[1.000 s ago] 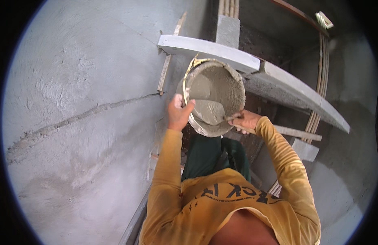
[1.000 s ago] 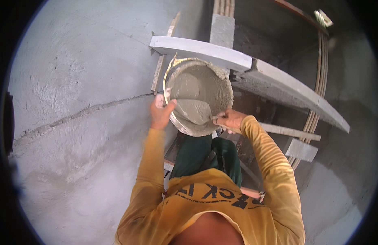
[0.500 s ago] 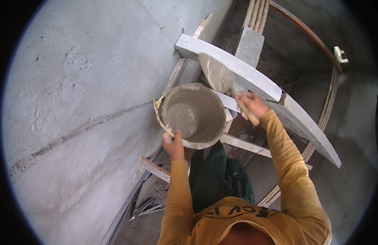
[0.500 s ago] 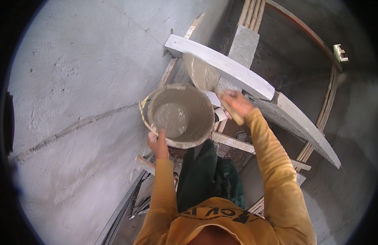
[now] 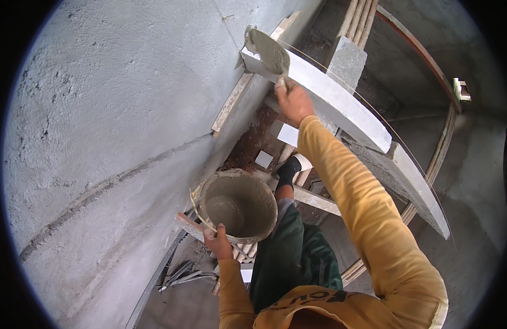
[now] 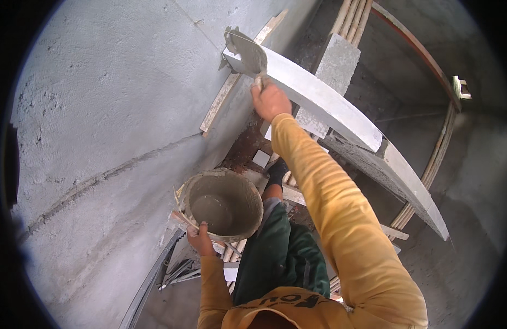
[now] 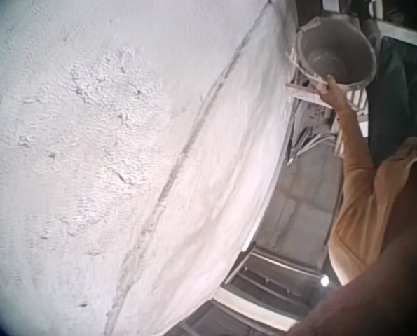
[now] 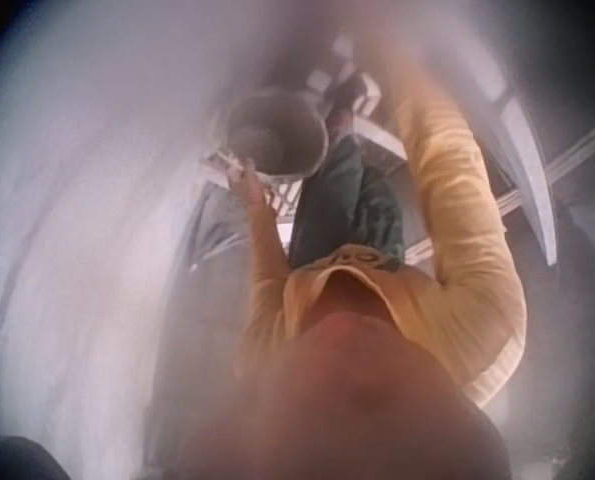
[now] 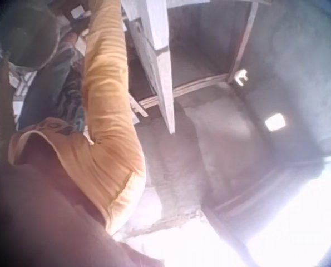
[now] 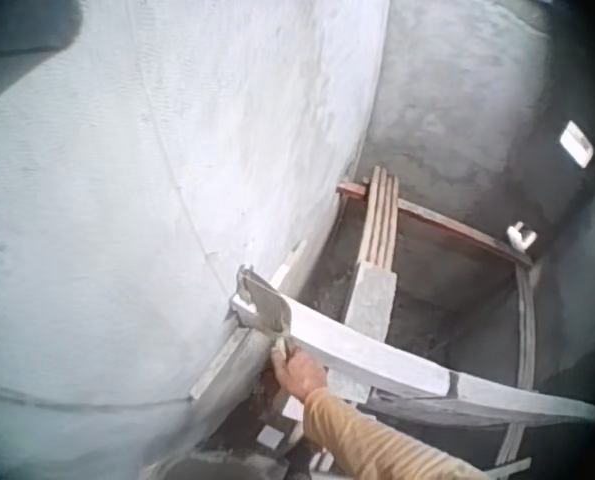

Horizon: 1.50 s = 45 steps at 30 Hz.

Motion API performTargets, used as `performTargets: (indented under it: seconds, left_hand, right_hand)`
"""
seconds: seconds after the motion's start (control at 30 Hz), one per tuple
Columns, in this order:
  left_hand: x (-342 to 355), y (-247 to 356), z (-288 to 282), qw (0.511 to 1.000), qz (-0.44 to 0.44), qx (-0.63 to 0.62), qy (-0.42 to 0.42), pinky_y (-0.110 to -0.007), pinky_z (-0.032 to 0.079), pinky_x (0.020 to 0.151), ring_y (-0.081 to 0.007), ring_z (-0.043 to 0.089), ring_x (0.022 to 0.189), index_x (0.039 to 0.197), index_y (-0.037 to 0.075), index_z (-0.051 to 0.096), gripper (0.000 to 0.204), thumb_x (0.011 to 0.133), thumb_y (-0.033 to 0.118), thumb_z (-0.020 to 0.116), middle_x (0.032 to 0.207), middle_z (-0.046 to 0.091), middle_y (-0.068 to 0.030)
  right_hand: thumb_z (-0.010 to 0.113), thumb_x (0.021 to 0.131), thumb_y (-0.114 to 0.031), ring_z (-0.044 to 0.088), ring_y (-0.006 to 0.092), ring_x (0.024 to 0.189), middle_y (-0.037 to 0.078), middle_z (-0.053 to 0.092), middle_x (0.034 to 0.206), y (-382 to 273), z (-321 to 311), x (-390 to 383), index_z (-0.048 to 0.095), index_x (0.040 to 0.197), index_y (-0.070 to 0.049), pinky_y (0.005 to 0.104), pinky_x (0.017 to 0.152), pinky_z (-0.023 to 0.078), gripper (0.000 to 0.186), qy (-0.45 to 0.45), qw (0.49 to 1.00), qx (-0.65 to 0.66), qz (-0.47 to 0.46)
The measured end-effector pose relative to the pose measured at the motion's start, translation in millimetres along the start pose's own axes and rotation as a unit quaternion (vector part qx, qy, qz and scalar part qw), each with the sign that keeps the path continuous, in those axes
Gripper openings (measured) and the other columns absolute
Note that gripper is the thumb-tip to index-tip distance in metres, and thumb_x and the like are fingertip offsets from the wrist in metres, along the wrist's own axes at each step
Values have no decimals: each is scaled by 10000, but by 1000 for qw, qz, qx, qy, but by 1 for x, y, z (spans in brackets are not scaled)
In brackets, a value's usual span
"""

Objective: The person measures a wall with a string line, breaks a white tile with a hammer, and applies cement mortar to the wall using a trowel. The person then places the tile onto the mortar and adjusts its position.

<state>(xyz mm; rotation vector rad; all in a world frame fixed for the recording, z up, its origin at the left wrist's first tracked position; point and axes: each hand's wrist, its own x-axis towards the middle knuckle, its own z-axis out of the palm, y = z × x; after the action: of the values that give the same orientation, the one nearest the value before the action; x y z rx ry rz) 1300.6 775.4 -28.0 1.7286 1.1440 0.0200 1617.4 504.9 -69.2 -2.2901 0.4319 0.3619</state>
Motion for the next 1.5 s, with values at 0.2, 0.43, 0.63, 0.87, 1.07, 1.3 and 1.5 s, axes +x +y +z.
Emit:
performTargets:
  seconds: [0.2, 0.43, 0.63, 0.87, 1.07, 1.3, 1.5]
  left_hand:
    - [8, -5, 14, 999, -8, -43, -13, -270, 434, 702, -120, 513, 756, 865, 0, 507, 134, 822, 31, 630, 859, 572, -56]
    - [7, 4, 38, 998, -1, -45, -43, -273, 438, 728, -119, 520, 785, 907, 1, 527, 156, 829, 70, 644, 881, 579, -58]
    - [6, 12, 51, 996, -6, -62, -69, -254, 431, 715, -98, 513, 775, 908, 0, 529, 154, 830, 56, 649, 874, 576, -43]
    - [4, 11, 59, 996, 6, -29, -84, -242, 427, 688, -94, 513, 764, 909, -10, 531, 152, 836, 47, 653, 863, 575, -42]
    - [8, 4, 59, 997, 22, 7, -67, -246, 424, 681, -98, 499, 746, 890, -1, 521, 169, 831, 66, 664, 837, 555, -36]
    - [4, 6, 63, 997, 4, -15, -71, -243, 426, 687, -99, 506, 752, 911, 2, 514, 176, 829, 61, 659, 851, 560, -43]
    - [0, 12, 56, 997, -16, -19, -78, -239, 435, 704, -99, 522, 759, 915, 2, 521, 175, 827, 51, 664, 862, 581, -42]
  right_hand:
    - [587, 848, -278, 623, 349, 937, 171, 592, 1020, 50, -48, 2, 529, 1290, -165, 450, 829, 504, 460, 51, 980, -160, -108]
    - [593, 839, -224, 613, 300, 960, 125, 566, 1047, 59, -55, 31, 584, 1254, -245, 400, 820, 516, 416, 86, 946, -259, -178]
    - [544, 833, -180, 592, 304, 1021, 130, 568, 1100, 18, -94, 56, 593, 1263, -265, 391, 896, 485, 441, 48, 935, -311, -162]
    - [531, 841, -185, 586, 308, 1046, 129, 581, 1097, 11, -85, 59, 606, 1248, -253, 396, 886, 486, 420, 48, 934, -320, -150]
    - [521, 899, -266, 639, 261, 817, 127, 603, 887, 54, -94, 18, 587, 1218, -70, 384, 774, 509, 380, -30, 983, -115, -141]
    - [492, 965, -396, 588, 171, 524, 109, 578, 764, 10, -39, -18, 567, 1013, 40, 294, 447, 505, 445, -123, 896, 397, 156]
    - [471, 951, -314, 631, 269, 600, 170, 602, 757, -51, 30, -8, 555, 960, 63, 350, 527, 524, 386, -82, 864, 482, 116]
